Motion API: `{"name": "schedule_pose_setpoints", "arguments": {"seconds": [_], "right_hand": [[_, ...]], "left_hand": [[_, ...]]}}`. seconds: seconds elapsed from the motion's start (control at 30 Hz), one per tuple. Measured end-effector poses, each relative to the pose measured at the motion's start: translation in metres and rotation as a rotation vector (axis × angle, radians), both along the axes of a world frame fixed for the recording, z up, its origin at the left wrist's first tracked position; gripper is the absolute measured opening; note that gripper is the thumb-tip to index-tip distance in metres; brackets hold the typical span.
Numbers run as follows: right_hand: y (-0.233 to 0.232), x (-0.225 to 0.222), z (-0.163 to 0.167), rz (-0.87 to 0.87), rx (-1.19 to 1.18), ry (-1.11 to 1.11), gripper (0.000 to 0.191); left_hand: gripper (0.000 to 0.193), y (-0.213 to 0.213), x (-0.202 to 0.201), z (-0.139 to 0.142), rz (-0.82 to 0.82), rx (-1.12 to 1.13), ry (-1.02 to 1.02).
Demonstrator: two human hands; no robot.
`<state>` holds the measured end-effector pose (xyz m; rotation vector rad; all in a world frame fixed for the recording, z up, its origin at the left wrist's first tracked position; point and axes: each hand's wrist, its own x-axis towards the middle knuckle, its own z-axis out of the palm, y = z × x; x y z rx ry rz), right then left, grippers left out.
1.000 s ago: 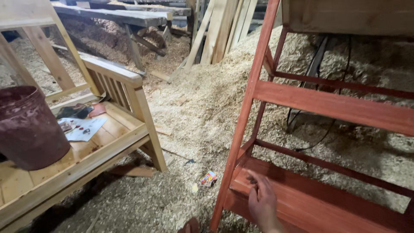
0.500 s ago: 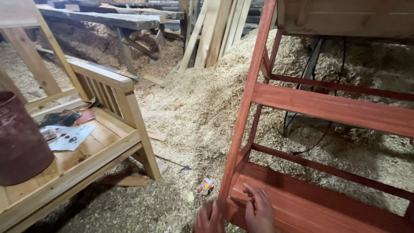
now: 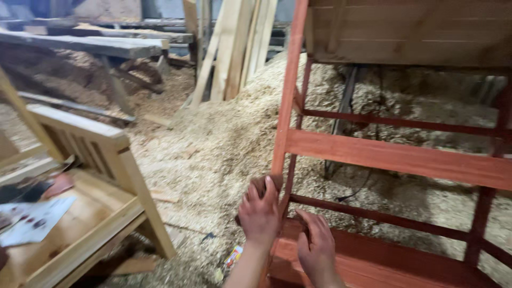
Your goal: The person applies reddish-brown stain to a three-tier wooden shelf using a cloth. They wipe the stain onto the shelves and frame, then dip the cloth into a container to reload stain before continuing to cover the remaining surfaces.
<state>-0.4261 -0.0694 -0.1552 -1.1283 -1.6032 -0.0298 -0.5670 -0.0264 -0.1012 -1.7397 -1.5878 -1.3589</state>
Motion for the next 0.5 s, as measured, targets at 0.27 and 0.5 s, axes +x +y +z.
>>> {"name": "schedule_pose_setpoints", "arguments": {"seconds": [0.27, 0.5], "right_hand": [[-0.002, 0.018, 0.036, -0.059, 0.003, -0.031, 0.053], [0.008, 0.034, 0.082, -0.170, 0.094, -0.137, 0.054]], "left_hand": [[0.044, 0.036, 0.014, 0.112, -0.039, -0.011, 0.010], [0.049, 0.053, 0.017, 0.174, -0.039, -0.078, 0.058]]}}
